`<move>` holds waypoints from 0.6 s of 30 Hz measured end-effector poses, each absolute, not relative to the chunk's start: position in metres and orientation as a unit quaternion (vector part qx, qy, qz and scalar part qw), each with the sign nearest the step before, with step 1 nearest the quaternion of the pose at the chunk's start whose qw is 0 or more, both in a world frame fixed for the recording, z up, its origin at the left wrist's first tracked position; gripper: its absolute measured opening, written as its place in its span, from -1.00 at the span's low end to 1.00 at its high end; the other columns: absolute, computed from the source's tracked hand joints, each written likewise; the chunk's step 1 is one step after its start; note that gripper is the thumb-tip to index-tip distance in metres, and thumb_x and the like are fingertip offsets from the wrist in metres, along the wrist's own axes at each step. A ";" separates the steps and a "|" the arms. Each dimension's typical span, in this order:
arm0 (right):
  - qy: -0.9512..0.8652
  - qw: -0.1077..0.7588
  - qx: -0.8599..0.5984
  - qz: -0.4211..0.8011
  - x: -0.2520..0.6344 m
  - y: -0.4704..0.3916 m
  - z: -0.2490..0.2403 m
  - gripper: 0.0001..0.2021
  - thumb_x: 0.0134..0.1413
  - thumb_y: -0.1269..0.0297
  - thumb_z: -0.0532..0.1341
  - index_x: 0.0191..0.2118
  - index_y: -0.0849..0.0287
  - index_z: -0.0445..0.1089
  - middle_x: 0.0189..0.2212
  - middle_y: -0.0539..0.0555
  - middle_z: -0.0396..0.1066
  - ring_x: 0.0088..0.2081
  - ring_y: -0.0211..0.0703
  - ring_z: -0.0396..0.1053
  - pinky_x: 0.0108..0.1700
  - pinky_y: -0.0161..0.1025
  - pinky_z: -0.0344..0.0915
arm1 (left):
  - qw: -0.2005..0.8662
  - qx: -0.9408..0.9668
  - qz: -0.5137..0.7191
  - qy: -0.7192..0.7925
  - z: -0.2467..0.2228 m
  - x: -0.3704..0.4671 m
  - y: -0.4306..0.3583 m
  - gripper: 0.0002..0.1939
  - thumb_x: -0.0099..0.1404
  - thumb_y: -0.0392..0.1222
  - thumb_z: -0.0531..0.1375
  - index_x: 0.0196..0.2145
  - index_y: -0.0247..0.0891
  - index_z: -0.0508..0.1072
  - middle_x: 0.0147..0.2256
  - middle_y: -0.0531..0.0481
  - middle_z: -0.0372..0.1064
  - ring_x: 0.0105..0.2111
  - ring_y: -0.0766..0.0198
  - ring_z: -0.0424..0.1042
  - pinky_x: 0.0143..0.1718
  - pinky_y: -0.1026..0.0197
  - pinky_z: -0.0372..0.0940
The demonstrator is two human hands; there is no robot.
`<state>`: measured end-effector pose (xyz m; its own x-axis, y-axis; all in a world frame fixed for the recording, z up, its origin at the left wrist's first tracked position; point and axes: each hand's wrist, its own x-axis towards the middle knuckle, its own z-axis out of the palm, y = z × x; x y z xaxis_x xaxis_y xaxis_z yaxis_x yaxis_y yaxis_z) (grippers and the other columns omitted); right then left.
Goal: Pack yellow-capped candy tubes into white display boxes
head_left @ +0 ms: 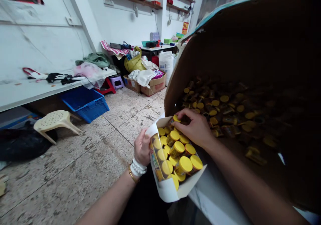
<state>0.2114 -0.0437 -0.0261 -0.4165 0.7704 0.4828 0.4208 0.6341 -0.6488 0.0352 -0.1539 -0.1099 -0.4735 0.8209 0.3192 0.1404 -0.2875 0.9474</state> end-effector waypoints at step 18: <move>-0.887 0.126 -0.443 0.009 0.231 -0.016 -0.053 -0.70 0.19 0.40 0.15 0.00 0.18 0.49 0.15 0.29 0.37 -0.08 0.05 0.48 -0.15 -0.14 0.38 | 0.235 0.446 0.675 0.538 -0.109 0.038 -0.153 -0.54 0.40 0.27 0.04 -0.28 -0.16 0.47 -0.44 -0.03 0.37 -0.41 0.16 0.33 -0.35 0.12 0.27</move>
